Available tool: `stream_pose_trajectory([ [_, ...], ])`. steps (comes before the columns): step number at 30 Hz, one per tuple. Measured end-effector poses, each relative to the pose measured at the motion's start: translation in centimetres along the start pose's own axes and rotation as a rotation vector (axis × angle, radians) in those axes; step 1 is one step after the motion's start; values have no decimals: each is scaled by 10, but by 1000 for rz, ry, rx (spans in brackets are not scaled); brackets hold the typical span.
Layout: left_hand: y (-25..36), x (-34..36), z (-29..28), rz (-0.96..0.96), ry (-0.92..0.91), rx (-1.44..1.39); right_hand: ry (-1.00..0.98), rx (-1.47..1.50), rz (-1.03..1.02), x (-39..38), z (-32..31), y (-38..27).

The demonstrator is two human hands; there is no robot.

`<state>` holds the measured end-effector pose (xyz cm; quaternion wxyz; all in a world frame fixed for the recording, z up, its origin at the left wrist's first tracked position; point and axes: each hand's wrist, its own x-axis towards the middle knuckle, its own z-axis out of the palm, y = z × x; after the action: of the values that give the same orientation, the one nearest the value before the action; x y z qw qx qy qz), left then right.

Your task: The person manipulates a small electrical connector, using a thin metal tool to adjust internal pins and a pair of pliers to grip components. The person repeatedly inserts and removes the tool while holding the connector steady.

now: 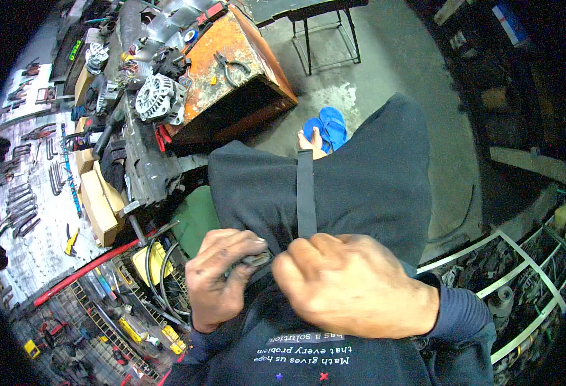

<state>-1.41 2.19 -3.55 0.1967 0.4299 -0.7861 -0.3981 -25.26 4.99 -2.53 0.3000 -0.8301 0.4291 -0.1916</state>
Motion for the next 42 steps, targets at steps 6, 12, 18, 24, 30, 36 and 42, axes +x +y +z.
stream_pose_trajectory([
  [6, -5, -22, -3, -277, 42, -631, 351, 338, 29, -5, 2, -6],
  [12, -5, -22, 2, -206, 25, -769, 546, 567, 45, -6, 35, -18],
  [18, 0, -20, 2, -219, 2, -751, 567, 540, 47, -8, 38, -18],
  [24, 2, -19, 2, -231, -3, -757, 533, 517, 7, -9, 35, -13],
  [30, 2, -16, 4, -227, -16, -786, 557, 509, -4, -9, 38, -10],
  [36, 5, -14, 6, -236, -7, -819, 534, 504, -3, -11, 33, -9],
  [42, 7, -13, 3, -242, -34, -778, 529, 505, -25, -14, 34, -8],
])
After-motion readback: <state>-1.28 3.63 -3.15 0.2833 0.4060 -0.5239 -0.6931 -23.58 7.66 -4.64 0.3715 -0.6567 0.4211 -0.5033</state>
